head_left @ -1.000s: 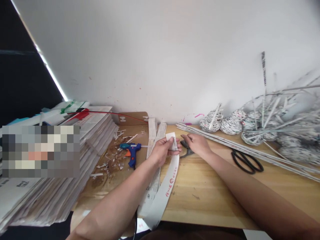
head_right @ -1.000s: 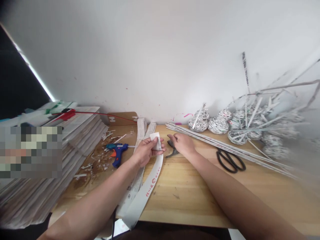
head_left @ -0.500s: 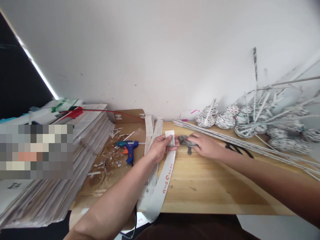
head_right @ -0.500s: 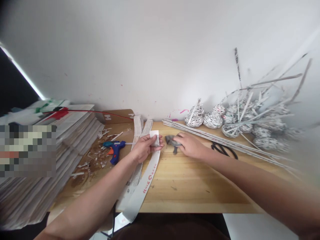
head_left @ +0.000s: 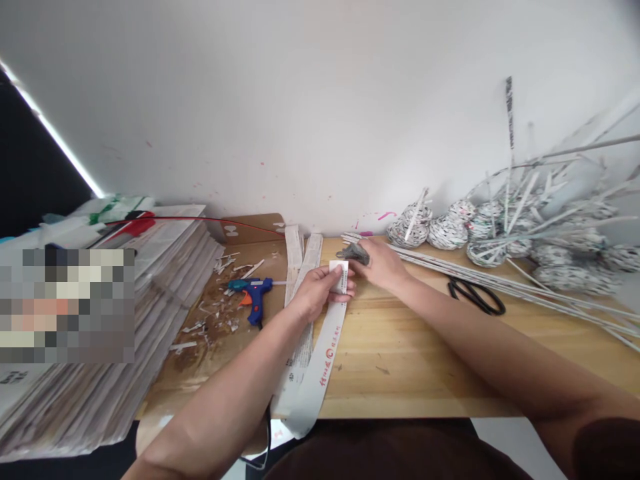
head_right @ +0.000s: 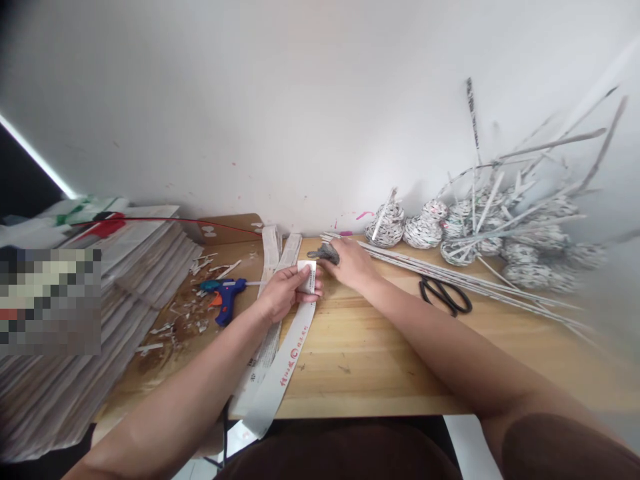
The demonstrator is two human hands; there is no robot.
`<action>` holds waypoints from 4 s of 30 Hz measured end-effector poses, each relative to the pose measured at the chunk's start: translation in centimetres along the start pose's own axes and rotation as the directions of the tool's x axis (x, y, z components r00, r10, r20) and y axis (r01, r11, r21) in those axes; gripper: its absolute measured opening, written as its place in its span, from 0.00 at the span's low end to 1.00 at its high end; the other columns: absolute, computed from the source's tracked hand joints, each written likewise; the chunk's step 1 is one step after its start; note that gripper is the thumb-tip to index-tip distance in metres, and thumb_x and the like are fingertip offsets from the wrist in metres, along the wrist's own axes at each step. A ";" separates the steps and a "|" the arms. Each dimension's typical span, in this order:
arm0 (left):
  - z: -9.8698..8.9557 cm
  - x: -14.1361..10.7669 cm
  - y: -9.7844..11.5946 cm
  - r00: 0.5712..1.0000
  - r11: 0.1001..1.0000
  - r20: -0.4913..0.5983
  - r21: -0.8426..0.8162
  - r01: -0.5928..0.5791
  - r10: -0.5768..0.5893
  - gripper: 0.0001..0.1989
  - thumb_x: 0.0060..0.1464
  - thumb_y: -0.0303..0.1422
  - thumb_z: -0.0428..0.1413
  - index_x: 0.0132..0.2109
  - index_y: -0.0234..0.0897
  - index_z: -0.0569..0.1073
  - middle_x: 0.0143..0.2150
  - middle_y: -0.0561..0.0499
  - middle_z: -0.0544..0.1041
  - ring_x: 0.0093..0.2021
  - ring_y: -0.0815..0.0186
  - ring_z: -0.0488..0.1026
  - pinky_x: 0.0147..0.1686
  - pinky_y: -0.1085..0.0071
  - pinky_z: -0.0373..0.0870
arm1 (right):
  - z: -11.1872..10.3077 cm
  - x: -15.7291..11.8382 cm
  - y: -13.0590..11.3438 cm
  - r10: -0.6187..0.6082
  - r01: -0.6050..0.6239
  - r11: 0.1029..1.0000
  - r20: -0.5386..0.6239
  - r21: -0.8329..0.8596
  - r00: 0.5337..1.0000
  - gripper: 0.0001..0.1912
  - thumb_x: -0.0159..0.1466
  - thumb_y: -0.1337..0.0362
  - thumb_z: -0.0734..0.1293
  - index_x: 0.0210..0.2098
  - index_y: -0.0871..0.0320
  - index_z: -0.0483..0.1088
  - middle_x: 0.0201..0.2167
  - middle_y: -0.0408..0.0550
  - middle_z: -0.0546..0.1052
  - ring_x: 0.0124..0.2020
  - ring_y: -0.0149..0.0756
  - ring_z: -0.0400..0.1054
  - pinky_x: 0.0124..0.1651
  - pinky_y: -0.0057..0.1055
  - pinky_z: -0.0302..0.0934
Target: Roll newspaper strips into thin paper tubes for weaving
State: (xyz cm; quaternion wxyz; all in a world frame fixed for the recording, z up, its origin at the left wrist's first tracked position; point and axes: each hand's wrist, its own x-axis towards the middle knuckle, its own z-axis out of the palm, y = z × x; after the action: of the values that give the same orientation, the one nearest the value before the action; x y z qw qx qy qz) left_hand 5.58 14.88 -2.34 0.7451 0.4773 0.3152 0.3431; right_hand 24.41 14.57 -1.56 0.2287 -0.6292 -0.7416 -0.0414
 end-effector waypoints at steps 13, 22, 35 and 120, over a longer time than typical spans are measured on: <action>0.1 -0.2 0.0 1.000 0.999 0.025 0.034 0.003 -0.004 0.15 0.54 0.39 0.60 0.40 0.29 0.76 0.32 0.43 0.80 0.30 0.65 0.78 0.28 0.73 0.76 | -3.8 -1.8 -2.1 0.251 -0.109 0.832 -0.195 0.543 0.948 0.14 0.65 0.57 0.63 0.37 0.59 0.76 0.37 0.52 0.77 0.38 0.39 0.71 0.42 0.35 0.63; 0.2 -0.4 0.0 0.998 0.996 0.057 0.083 -0.027 0.022 0.18 0.53 0.42 0.61 0.42 0.31 0.78 0.32 0.44 0.80 0.29 0.66 0.77 0.29 0.72 0.76 | -1.0 -3.2 -1.8 0.026 -0.185 0.517 0.201 0.835 0.979 0.20 0.64 0.49 0.63 0.31 0.60 0.74 0.28 0.44 0.75 0.32 0.34 0.68 0.38 0.30 0.61; 0.5 -0.6 0.1 0.998 0.986 0.053 0.163 -0.042 0.034 0.19 0.54 0.44 0.58 0.43 0.31 0.78 0.31 0.45 0.79 0.29 0.66 0.76 0.27 0.74 0.74 | -0.8 -3.3 -1.7 0.113 -0.333 0.257 0.314 0.907 0.943 0.21 0.62 0.47 0.65 0.36 0.61 0.74 0.28 0.45 0.72 0.26 0.28 0.64 0.26 0.25 0.57; 0.9 -0.9 -0.5 0.993 0.938 0.076 0.330 -0.107 0.086 0.18 0.52 0.43 0.60 0.40 0.31 0.76 0.30 0.47 0.78 0.29 0.65 0.76 0.32 0.69 0.76 | -0.5 -3.2 -2.6 0.346 -0.404 0.165 0.331 0.900 0.878 0.19 0.46 0.51 0.77 0.20 0.60 0.71 0.18 0.41 0.69 0.20 0.26 0.57 0.22 0.27 0.49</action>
State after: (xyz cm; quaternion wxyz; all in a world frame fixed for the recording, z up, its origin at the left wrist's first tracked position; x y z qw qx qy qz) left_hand 5.92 13.54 -2.34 0.6449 0.6216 0.3224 0.3062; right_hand 22.44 10.92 -1.82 0.5425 -0.5267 -0.4415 0.4831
